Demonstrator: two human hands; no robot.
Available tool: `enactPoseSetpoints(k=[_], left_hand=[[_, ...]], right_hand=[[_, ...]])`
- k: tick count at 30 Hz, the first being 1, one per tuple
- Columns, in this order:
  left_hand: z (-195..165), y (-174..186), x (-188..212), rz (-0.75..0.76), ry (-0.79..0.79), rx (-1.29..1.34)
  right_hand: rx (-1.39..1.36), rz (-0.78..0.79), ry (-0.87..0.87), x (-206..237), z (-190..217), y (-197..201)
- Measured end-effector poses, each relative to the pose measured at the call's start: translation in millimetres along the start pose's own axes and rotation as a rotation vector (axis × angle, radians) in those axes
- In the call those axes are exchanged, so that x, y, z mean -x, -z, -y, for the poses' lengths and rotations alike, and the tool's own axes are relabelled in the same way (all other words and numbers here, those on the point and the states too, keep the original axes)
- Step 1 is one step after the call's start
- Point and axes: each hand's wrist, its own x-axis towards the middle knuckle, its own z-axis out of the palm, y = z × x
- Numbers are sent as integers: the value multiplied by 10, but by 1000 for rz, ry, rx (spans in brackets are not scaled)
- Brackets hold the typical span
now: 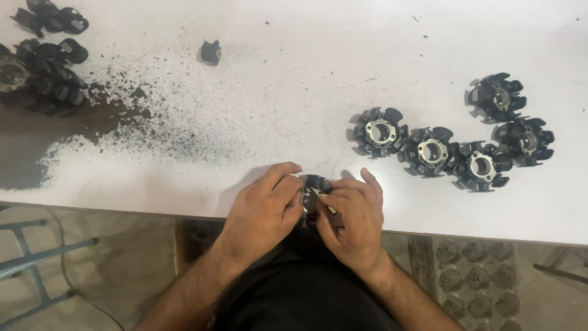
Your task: The person assembles omni-directional wheels at a white workbench. They pick up a wheel hub, insert black roller pieces into its slots one at a time, and use a small stick to press each roller into place, setting finished wheels aside as they go.
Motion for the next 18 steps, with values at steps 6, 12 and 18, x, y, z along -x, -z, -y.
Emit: enactPoseSetpoints(k=[6,12,18], left_hand=[[81,-27,44,-13,-66,-32],[142,-102,133,-68,-116,-55],[153,-113,188,-95,-118,-72]], right_hand=[[3,-8,21,24,-16,-9],[6,-17,121,3,2,-83],[51,-22,112,-6,85,-114]])
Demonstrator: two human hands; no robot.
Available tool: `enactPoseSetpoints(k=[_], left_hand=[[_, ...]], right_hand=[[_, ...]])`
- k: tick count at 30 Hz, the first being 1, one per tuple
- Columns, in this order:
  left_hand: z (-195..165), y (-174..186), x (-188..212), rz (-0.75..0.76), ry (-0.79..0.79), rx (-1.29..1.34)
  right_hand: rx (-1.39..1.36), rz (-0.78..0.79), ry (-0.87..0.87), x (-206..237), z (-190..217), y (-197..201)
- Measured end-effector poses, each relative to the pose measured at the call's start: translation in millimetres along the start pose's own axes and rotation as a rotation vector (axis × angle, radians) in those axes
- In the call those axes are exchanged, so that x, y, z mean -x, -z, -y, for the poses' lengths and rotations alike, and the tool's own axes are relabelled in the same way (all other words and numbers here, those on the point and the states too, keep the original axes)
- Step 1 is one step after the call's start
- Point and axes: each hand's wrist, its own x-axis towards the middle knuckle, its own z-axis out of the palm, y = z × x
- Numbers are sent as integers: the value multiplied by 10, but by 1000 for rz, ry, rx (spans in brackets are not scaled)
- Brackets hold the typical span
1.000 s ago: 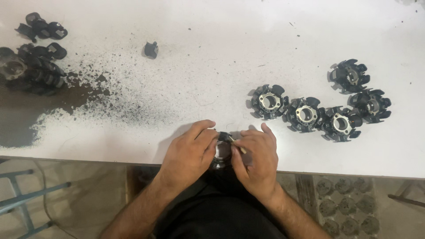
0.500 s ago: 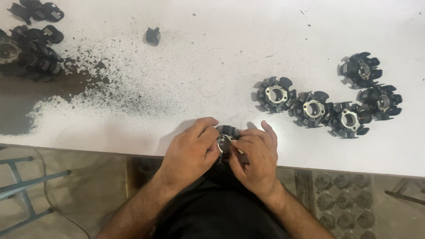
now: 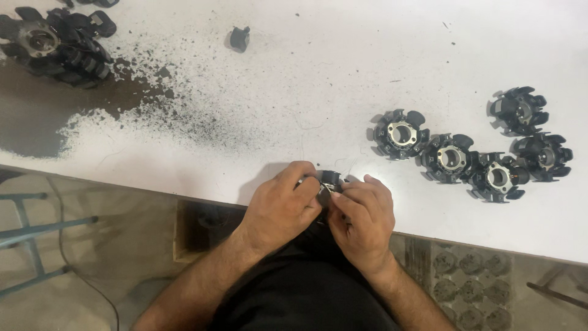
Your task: The person assembles omni-directional wheels at a white workbench. They pick up a wheel hub, insert black roller pieces into its slots one at a time, and use a small stick to press each roller into place, setting finished wheels aside as they go.
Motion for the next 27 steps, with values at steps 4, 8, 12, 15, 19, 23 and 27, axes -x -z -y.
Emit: enactPoseSetpoints(k=[4,8,12,15,19,23,27], left_hand=[[-34,20,3,18,19,1],[45,170,60,123,70,151],[662,825,70,-325,160,-304],[1424,1719,-36,-605,146,-813],[1968,2294,-281,-509,570,-626],[1911,2353,-382,-139,811,-616],[1542,2245,-323,116,500,-531]], right_hand=[[34,19,-30,-6,65,34],[55,33,-86,-57,63,97],[134,44,-155,-67,-136,323],[277,49,-216,-22,-305,500],[295,50,-250,-13,-428,599],[277,32,-258,-111,-522,587],[336,69,-275,-211,-654,568]])
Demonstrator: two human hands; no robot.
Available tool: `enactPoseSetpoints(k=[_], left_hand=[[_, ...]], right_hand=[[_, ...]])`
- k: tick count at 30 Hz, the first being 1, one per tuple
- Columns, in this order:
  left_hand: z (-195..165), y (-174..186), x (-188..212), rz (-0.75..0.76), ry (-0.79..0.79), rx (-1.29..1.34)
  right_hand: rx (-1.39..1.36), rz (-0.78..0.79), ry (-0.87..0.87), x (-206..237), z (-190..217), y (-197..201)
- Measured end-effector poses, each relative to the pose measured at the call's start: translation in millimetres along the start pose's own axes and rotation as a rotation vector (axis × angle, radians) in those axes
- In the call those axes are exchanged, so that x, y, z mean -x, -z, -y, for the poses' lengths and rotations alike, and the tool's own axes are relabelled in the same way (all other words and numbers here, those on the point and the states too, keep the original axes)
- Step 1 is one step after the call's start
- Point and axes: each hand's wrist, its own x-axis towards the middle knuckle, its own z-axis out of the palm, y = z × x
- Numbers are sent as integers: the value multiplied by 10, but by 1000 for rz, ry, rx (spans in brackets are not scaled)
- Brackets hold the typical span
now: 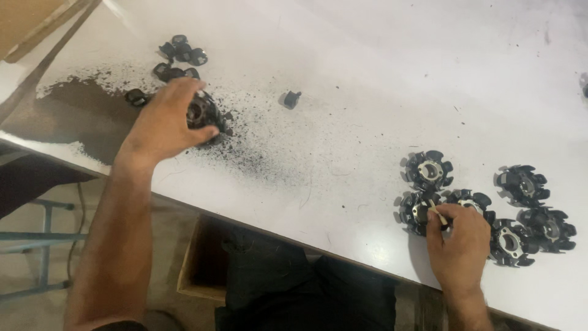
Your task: The person assembles omni-directional wheels at a white workbench. They pick up a wheel hub, insert black roller pieces into its slots one at a time, and use a small stick to press each roller into place, setting finished wheels aside as they go.
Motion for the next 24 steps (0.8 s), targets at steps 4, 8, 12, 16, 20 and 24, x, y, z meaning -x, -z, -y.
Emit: enactPoseSetpoints(k=[4,8,12,16,20,24], left_hand=[[-450,169,303,204,-30,73],[-1105,5,501,228,19,-2],[-1352,-114,605,90,49,-75],[-1361,-163,649,81,-61,-23],[-1672,-414,865,-25,-367,174],[-2337,-925,1106,-67,-453,287]], right_hand=[[-66,-135,84,62,74,-3],[-327,-96,91,312,384,-59],[-471,-50,-11,465,493,-48],[-507,-55,-123,528,375,71],[-536,-134,-178,577,338,75],[-599,-138,-112,618,324,36]])
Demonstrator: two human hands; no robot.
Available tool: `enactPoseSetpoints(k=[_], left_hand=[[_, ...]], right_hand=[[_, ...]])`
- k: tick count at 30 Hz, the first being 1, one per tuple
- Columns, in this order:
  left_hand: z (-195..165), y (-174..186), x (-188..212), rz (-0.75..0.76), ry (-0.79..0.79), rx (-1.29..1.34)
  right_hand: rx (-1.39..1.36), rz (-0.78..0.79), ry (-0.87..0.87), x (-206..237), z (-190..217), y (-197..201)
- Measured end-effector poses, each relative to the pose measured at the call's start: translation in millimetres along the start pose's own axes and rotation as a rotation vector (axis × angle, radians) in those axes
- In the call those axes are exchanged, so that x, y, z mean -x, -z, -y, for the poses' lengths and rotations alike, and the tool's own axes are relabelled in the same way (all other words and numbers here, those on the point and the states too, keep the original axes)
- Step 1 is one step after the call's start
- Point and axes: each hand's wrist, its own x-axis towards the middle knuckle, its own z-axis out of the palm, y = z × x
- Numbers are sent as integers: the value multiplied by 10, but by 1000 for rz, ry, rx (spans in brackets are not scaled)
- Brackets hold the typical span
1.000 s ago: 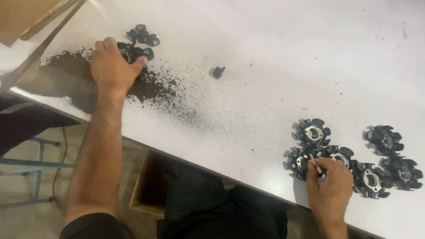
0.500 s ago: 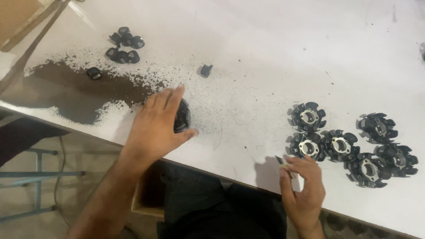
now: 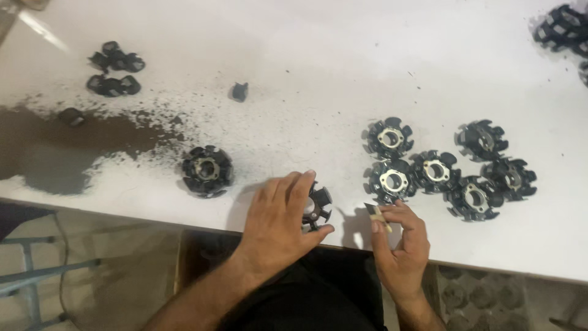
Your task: The person assembles omni-directional wheels at a white workbench. They pick up a wheel hub, insert black roller pieces into its slots one at a time, and use a small stick to press each roller into place, setting finished wheels aside as they go.
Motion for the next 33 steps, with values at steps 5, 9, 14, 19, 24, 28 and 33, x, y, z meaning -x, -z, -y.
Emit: enactPoseSetpoints(k=[5,9,14,19,24,28,33], left_hand=[[-151,-318,-51,22,109,37],[-41,-266,-61,-186,-260,-7],[-16,-318,-138,-51,-161,41],[38,-374,-111,28,21,132],[109,-435,-30,-11,50,147],[157,-498,19,-116,-30,158],[216,-568,36,-176,-57,187]], right_hand=[[21,47,1,-9,-103,42],[-4,101,-16,-46,-129,-25],[12,151,-23,-75,-52,-185],[77,196,25,-55,1,-314],[184,195,59,-28,32,-381],[236,181,117,-25,42,-402],[269,189,148,-40,79,-415]])
